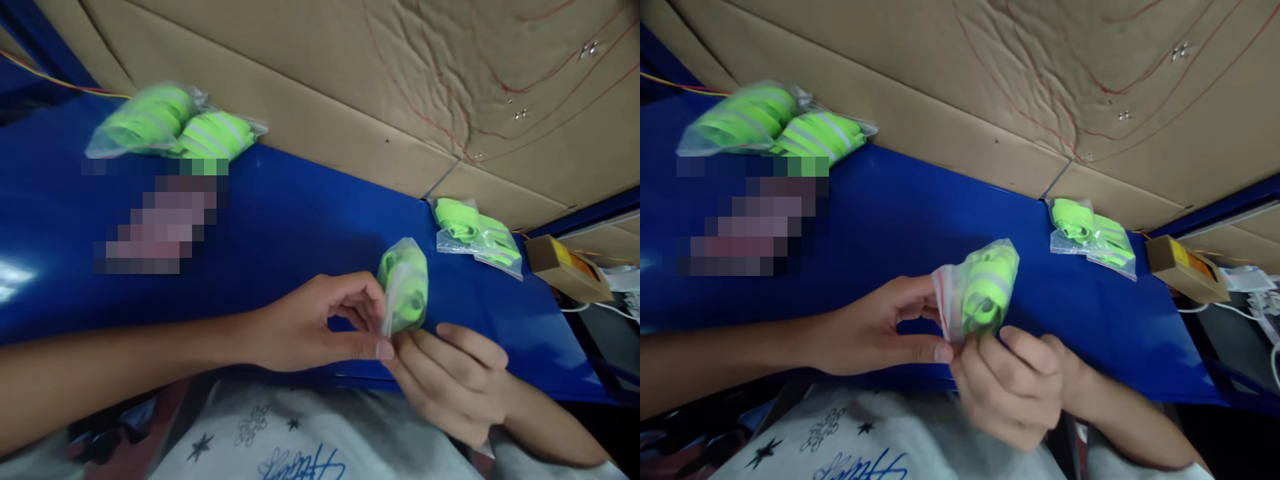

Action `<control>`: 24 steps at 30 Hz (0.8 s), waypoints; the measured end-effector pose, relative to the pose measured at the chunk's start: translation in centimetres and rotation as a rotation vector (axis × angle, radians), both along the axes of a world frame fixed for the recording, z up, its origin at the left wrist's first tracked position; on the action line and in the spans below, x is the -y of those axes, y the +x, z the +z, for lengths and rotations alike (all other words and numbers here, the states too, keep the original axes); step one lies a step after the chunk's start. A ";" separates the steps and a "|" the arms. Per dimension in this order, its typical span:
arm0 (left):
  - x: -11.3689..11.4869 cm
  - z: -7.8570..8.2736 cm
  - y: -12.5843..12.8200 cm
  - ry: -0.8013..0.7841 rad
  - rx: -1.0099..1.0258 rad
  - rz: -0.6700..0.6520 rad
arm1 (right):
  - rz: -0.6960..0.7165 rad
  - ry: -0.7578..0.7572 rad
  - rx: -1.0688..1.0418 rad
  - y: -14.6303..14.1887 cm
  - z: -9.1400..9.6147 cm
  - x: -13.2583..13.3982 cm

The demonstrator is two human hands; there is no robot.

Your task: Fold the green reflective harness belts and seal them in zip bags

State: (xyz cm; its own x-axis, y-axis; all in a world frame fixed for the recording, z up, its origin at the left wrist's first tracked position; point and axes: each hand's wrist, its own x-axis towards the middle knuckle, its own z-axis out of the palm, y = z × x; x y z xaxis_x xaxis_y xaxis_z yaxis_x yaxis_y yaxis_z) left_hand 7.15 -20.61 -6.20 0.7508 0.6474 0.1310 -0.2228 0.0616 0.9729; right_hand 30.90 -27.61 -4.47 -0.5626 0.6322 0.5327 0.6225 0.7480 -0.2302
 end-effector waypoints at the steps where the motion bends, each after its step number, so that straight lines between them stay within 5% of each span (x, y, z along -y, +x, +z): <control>1: -0.2 -0.1 -0.1 -0.026 -0.024 -0.049 | 0.067 0.078 0.048 0.1 -0.2 -0.7; 5: -1.2 -0.4 -0.2 -0.116 -0.102 -0.066 | 0.243 0.285 0.198 0.6 -0.3 -4.5; 9: -2.1 -1.3 0.0 -0.107 -0.205 0.015 | 0.159 0.107 0.110 0.2 -0.6 -6.5; 18: -2.5 -2.2 0.3 -0.162 -0.269 -0.019 | 0.092 -0.224 0.008 -0.8 -0.7 -6.0; 24: -2.7 -2.3 0.5 -0.147 -0.249 0.000 | 0.058 -0.277 0.074 -0.7 0.0 -5.6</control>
State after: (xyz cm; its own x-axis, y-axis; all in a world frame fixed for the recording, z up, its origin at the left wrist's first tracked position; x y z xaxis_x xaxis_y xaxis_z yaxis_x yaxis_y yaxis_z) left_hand 7.61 -17.94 -8.50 0.7479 0.6460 -0.1525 0.0216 0.2060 0.9783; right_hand 30.25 -21.97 -4.48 -0.6332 0.7133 0.3003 0.6030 0.6980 -0.3862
